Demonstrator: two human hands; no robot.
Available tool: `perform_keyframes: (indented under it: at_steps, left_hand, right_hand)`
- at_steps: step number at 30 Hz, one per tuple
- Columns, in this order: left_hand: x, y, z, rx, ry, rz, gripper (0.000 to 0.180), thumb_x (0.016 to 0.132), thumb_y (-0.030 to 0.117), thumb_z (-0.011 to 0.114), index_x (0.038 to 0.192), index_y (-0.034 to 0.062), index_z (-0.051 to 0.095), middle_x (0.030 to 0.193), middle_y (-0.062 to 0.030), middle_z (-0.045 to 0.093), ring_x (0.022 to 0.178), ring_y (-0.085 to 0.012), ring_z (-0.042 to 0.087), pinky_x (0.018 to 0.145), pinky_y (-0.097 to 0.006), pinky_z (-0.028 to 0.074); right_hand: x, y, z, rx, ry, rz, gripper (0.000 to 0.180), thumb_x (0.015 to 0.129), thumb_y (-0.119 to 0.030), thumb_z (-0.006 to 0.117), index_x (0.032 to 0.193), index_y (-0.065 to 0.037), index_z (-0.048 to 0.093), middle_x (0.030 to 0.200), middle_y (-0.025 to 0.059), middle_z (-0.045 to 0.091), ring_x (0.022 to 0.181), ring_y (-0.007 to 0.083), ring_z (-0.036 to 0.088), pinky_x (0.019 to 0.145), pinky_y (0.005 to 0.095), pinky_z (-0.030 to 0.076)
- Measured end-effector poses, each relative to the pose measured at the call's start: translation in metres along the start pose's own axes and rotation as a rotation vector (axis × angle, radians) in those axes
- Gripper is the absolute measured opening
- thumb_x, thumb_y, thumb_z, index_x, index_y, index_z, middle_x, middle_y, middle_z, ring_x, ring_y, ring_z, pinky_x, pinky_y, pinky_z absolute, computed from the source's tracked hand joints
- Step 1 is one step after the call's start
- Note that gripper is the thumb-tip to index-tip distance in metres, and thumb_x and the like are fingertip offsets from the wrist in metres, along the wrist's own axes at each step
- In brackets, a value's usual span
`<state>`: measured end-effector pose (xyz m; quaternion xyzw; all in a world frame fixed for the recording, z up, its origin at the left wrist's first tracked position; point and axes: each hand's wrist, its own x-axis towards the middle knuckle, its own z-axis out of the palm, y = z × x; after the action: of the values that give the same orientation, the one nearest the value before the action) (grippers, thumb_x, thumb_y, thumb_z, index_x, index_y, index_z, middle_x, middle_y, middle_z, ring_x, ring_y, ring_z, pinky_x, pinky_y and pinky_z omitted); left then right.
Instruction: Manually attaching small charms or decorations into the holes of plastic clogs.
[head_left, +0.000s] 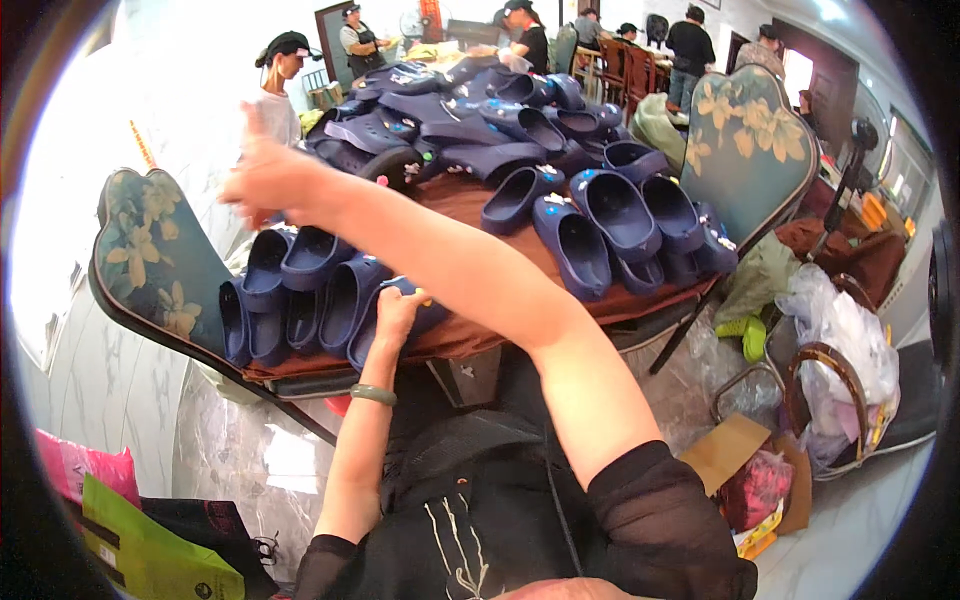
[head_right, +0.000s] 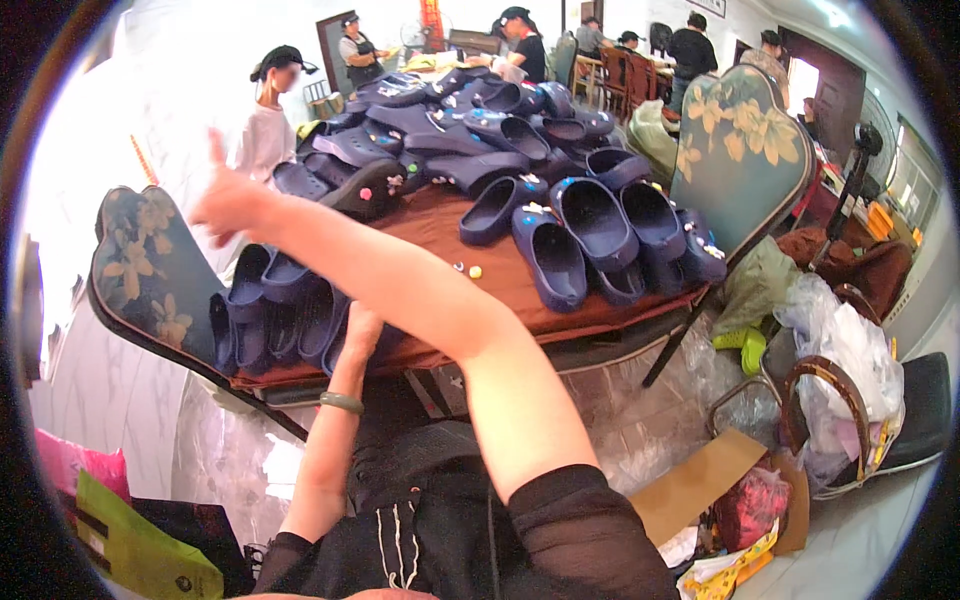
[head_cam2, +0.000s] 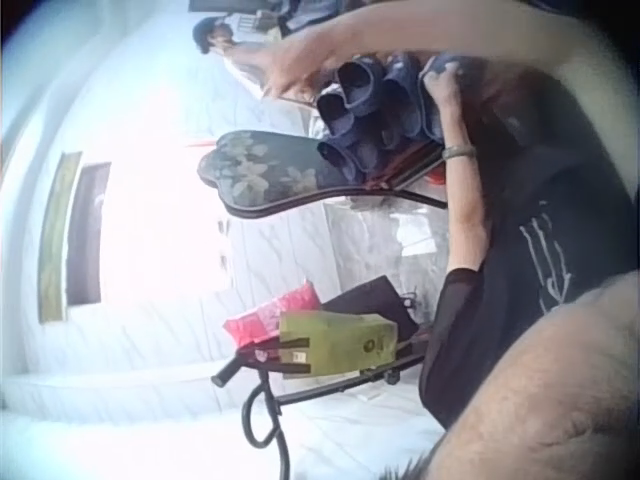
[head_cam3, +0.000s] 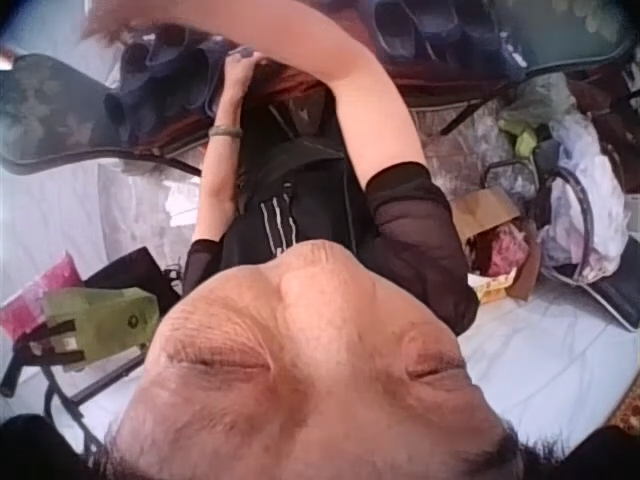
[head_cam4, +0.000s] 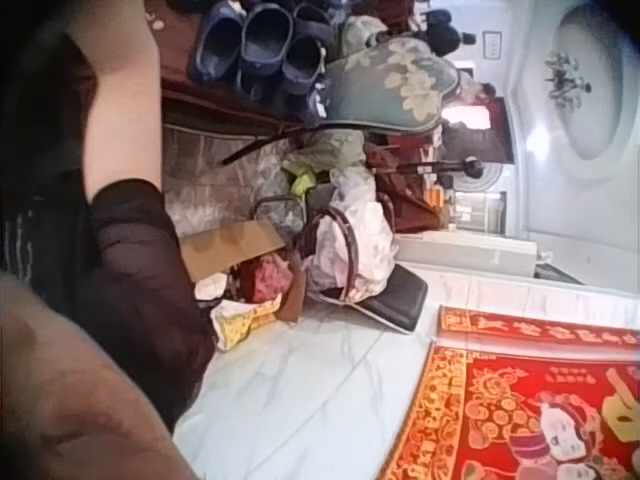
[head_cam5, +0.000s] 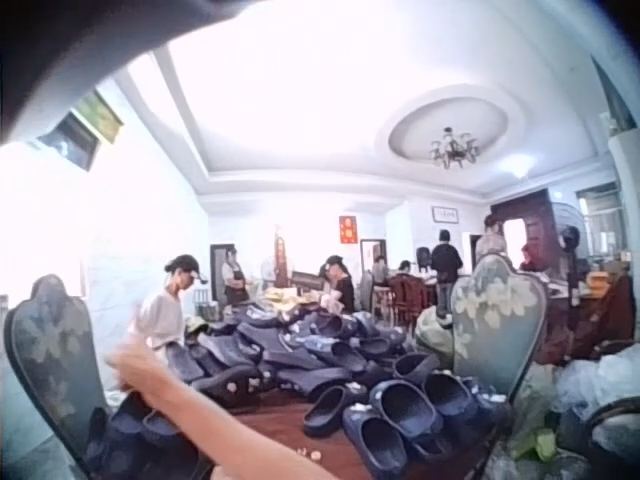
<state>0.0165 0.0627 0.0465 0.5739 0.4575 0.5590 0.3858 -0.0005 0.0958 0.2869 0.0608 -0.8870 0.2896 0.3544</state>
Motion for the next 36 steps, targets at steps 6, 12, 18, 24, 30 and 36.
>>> perform_keyframes:
  at_steps: [6,12,18,24,30,36]
  left_hand:
    - [-0.004,-0.007,-0.013,-0.046,0.214,0.324,0.007,0.076,0.008,0.062,0.077,0.0016,0.064,0.071,-0.0031,0.064,0.066,-0.0101,0.059,0.061,-0.023,0.045]
    - [0.001,-0.026,-0.029,-0.013,-0.099,0.158,0.023,0.083,0.017,0.061,0.098,0.0007,0.058,0.093,-0.0042,0.059,0.092,-0.0163,0.055,0.080,-0.030,0.045]
    - [0.000,0.001,-0.033,-0.191,-0.086,0.262,0.022,0.082,0.018,0.062,0.097,0.0014,0.059,0.091,-0.0039,0.059,0.091,-0.0160,0.055,0.079,-0.030,0.045]
    - [-0.036,-0.003,-0.040,-0.397,-0.144,0.119,0.021,0.081,0.018,0.063,0.095,0.0023,0.059,0.089,-0.0035,0.059,0.089,-0.0156,0.055,0.078,-0.029,0.045]
    - [-0.032,0.020,-0.022,-0.597,-0.157,-0.171,0.020,0.080,0.018,0.064,0.093,0.0031,0.059,0.087,-0.0030,0.059,0.087,-0.0152,0.055,0.076,-0.029,0.046]
    - [-0.029,0.007,-0.029,-0.455,-0.134,-0.151,0.019,0.077,0.016,0.065,0.091,0.0031,0.060,0.083,-0.0022,0.060,0.081,-0.0142,0.056,0.073,-0.028,0.046]
  right_hand:
    - [0.011,-0.100,0.036,0.502,-0.032,0.126,0.042,0.081,-0.018,0.058,0.121,-0.006,0.051,0.057,0.0052,0.052,0.050,0.0169,0.053,0.050,0.0296,0.045]
    - [-0.097,-0.063,0.048,-0.130,-0.374,0.141,0.028,0.081,-0.024,0.057,0.069,0.000,0.064,0.062,0.0132,0.059,0.055,0.0189,0.056,0.054,0.0316,0.044]
    - [-0.156,-0.048,0.056,-0.341,-0.368,0.341,0.024,0.072,-0.027,0.061,0.078,-0.005,0.068,0.077,0.0154,0.065,0.068,0.0320,0.061,0.062,0.0410,0.048]
    - [-0.133,-0.076,0.043,-0.474,-0.393,0.417,0.097,0.067,-0.031,0.071,0.140,-0.002,0.014,0.078,0.0224,0.062,0.075,0.0372,0.061,0.067,0.0419,0.049]
    - [-0.065,-0.081,0.046,-0.520,0.506,-0.509,0.082,0.072,-0.034,0.071,0.134,-0.002,0.030,0.074,0.0125,0.060,0.069,0.0319,0.060,0.061,0.0373,0.048]
    - [-0.101,-0.151,0.089,-0.609,0.240,-0.779,0.041,0.077,-0.034,0.066,0.053,-0.013,0.039,0.052,-0.0002,0.037,0.045,0.0155,0.041,0.044,0.0297,0.033]
